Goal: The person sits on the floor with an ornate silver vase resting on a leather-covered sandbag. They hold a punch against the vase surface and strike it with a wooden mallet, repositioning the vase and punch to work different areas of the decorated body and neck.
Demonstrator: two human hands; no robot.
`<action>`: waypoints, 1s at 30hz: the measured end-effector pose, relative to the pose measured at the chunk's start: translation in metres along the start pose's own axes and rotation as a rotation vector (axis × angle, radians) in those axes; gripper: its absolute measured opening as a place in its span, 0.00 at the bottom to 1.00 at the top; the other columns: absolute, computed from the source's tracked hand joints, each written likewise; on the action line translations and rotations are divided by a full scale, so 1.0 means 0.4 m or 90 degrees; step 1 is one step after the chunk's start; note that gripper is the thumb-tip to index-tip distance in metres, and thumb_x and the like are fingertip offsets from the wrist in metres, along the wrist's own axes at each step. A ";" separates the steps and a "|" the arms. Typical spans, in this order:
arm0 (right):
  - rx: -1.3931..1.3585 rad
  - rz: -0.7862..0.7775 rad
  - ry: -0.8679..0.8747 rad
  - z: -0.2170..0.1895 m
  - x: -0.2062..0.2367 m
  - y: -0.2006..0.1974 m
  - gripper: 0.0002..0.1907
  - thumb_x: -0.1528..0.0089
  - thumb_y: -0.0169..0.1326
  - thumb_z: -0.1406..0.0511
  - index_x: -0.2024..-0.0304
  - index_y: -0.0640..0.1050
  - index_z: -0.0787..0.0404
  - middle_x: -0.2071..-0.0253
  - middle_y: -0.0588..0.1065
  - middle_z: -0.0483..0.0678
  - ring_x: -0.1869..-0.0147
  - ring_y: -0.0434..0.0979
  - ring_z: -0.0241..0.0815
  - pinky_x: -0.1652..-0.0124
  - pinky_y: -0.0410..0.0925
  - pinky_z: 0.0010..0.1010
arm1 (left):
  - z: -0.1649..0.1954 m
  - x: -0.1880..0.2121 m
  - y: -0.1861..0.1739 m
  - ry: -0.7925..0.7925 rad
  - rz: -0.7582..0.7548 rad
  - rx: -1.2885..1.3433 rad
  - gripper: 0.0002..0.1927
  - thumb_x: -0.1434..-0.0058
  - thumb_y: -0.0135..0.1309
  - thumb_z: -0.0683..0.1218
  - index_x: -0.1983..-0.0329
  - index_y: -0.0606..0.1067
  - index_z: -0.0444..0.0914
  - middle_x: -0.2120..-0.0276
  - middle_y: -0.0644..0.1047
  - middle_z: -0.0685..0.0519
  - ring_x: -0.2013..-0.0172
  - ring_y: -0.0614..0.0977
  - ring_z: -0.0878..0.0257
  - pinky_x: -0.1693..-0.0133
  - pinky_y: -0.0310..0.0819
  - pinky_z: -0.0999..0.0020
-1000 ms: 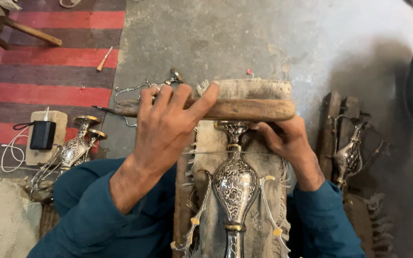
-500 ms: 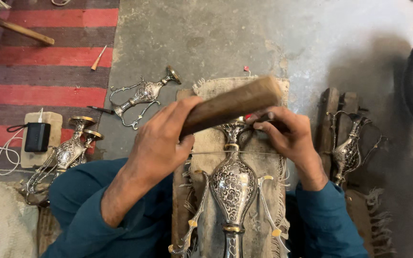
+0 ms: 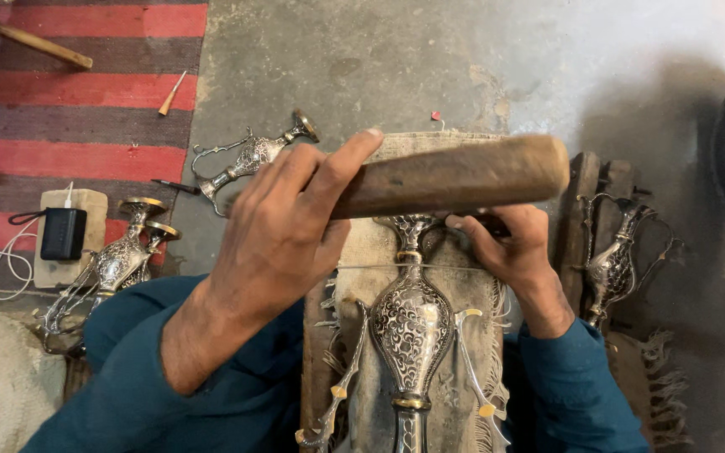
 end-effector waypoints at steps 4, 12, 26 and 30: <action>-0.026 -0.003 -0.029 -0.023 -0.009 0.001 0.11 0.40 0.64 0.75 0.56 0.80 0.65 0.55 0.81 0.55 0.54 0.84 0.41 0.55 0.75 0.29 | 0.008 -0.006 0.016 0.058 -0.021 -0.155 0.30 0.33 0.55 0.37 0.29 0.67 0.49 0.65 0.69 0.52 0.62 0.74 0.56 0.55 0.70 0.55; 0.007 -0.010 -0.080 -0.039 -0.010 -0.001 0.12 0.41 0.61 0.76 0.55 0.81 0.66 0.52 0.81 0.57 0.48 0.84 0.46 0.50 0.75 0.34 | 0.028 -0.002 -0.008 0.091 0.025 -0.195 0.29 0.34 0.55 0.38 0.29 0.68 0.48 0.64 0.69 0.52 0.63 0.73 0.56 0.55 0.70 0.55; -0.007 -0.001 -0.086 -0.040 -0.009 -0.002 0.10 0.40 0.63 0.72 0.56 0.81 0.64 0.57 0.81 0.54 0.54 0.85 0.45 0.53 0.75 0.32 | 0.000 0.003 -0.008 0.047 0.028 -0.080 0.32 0.41 0.53 0.35 0.32 0.68 0.44 0.59 0.71 0.51 0.58 0.75 0.52 0.53 0.70 0.55; 0.004 -0.043 -0.038 -0.037 -0.022 0.010 0.09 0.40 0.62 0.73 0.57 0.83 0.62 0.57 0.82 0.55 0.54 0.85 0.46 0.55 0.75 0.31 | 0.003 0.009 0.010 0.079 0.005 -0.246 0.29 0.36 0.55 0.39 0.31 0.70 0.49 0.59 0.71 0.53 0.58 0.75 0.55 0.50 0.68 0.52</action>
Point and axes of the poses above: each hand's wrist, its own x-axis away from the middle knuckle, its own y-axis out of the palm, z = x × y, the point moved 9 cm from there along -x, towards the middle knuckle
